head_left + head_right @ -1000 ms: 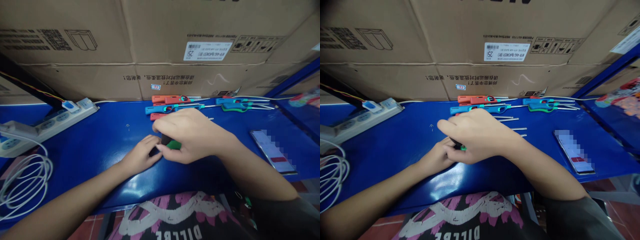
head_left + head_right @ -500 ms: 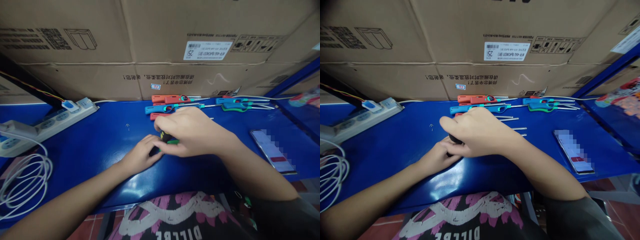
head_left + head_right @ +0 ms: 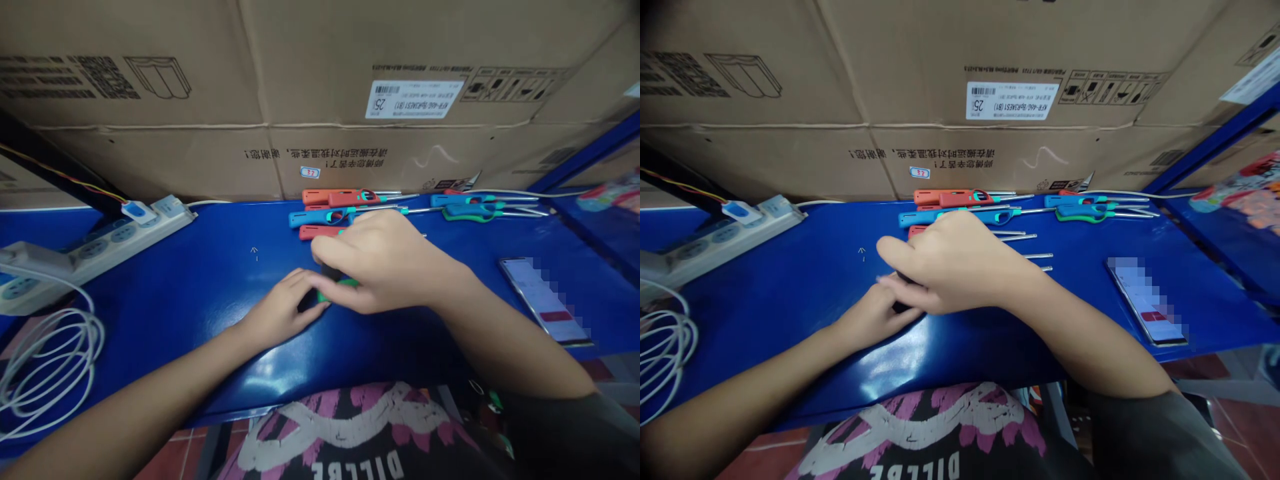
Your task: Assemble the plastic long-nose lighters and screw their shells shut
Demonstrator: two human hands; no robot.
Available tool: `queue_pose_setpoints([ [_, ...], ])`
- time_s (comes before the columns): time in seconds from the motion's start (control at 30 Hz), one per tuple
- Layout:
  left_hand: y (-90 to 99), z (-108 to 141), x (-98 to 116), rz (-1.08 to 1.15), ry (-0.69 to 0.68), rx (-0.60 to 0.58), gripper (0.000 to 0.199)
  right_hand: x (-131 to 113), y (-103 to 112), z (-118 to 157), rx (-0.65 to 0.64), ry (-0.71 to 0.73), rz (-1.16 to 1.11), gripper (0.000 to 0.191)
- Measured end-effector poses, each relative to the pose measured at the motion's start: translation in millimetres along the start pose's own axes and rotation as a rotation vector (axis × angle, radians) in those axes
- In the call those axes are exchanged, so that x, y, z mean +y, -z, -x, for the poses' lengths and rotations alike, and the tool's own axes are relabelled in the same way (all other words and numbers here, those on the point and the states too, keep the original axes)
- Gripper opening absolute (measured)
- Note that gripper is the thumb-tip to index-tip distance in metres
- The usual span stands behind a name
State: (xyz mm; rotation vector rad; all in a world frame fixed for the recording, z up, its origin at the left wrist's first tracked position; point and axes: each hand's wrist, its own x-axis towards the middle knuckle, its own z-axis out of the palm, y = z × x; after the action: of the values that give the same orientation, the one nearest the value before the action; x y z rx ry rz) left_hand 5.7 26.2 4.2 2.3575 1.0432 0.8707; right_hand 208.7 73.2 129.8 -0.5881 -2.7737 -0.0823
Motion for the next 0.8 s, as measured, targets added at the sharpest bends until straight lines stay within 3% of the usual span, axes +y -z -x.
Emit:
queue_pose_setpoints([
  [0.27, 0.5, -1.2, 0.9, 0.007, -0.008, 0.004, 0.008, -1.3, 3.5, 1.2, -0.038, -0.009, -0.026, 0.025],
  [0.37, 0.6, -1.6, 1.5, 0.020, 0.006, -0.001, 0.006, -1.5, 4.4, 1.7, -0.043, 0.004, -0.079, 0.032],
  [0.67, -0.2, -1.3, 0.5, 0.036, 0.014, 0.008, 0.015, 6.7, 16.9, 3.3, 0.030, -0.107, -0.183, 0.011],
  [0.8, 0.9, -3.2, 3.3, 0.051, 0.052, 0.007, 0.009, 16.5, 25.4, 6.1, -0.091, -0.207, -0.007, 0.016],
])
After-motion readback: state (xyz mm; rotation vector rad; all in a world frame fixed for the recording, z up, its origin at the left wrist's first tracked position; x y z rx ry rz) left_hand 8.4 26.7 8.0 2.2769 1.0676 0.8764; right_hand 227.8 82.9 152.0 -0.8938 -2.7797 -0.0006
